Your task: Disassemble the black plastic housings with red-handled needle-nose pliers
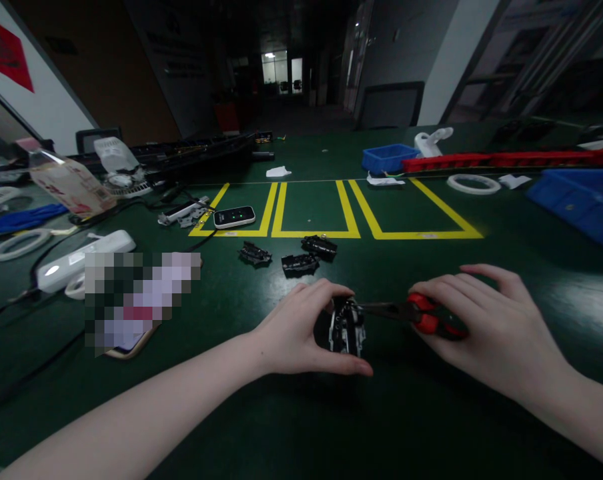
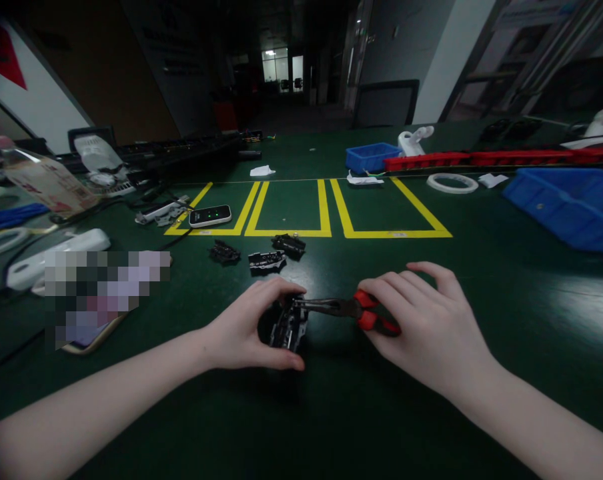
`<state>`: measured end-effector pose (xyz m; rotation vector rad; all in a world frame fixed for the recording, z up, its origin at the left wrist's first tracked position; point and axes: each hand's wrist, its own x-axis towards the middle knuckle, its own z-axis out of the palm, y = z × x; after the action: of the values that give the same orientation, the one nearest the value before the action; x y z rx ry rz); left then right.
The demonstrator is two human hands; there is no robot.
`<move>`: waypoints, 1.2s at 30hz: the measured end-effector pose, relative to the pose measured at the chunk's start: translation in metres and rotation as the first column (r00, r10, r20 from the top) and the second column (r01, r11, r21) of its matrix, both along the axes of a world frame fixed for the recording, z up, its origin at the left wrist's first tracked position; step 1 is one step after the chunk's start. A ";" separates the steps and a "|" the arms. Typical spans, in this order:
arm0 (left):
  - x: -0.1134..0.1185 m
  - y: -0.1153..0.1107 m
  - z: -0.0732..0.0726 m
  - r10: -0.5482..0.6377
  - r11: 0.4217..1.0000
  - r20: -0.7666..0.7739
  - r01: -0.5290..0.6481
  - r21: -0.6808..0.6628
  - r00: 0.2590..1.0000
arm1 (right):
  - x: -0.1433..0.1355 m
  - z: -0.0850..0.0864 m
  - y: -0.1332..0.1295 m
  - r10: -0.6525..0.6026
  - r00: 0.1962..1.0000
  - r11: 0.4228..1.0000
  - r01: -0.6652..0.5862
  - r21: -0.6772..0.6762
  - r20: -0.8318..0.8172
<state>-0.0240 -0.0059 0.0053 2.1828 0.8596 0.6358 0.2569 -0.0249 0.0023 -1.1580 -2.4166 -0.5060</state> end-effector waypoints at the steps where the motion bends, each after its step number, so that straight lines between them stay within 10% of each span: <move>1: 0.000 0.000 0.000 0.000 1.000 -0.004 0.000 0.013 1.000 | 0.000 0.000 0.001 -0.006 1.000 1.000 0.006 -0.014 -0.014; 36: 0.000 0.000 -0.001 -0.046 0.992 -0.063 0.053 0.115 0.997 | 0.000 -0.008 0.001 0.031 1.000 0.991 -0.030 -0.130 0.003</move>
<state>-0.0239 -0.0057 0.0040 2.3313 0.8150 0.6122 0.2574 -0.0237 -0.0057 -1.1717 -2.4991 -0.3462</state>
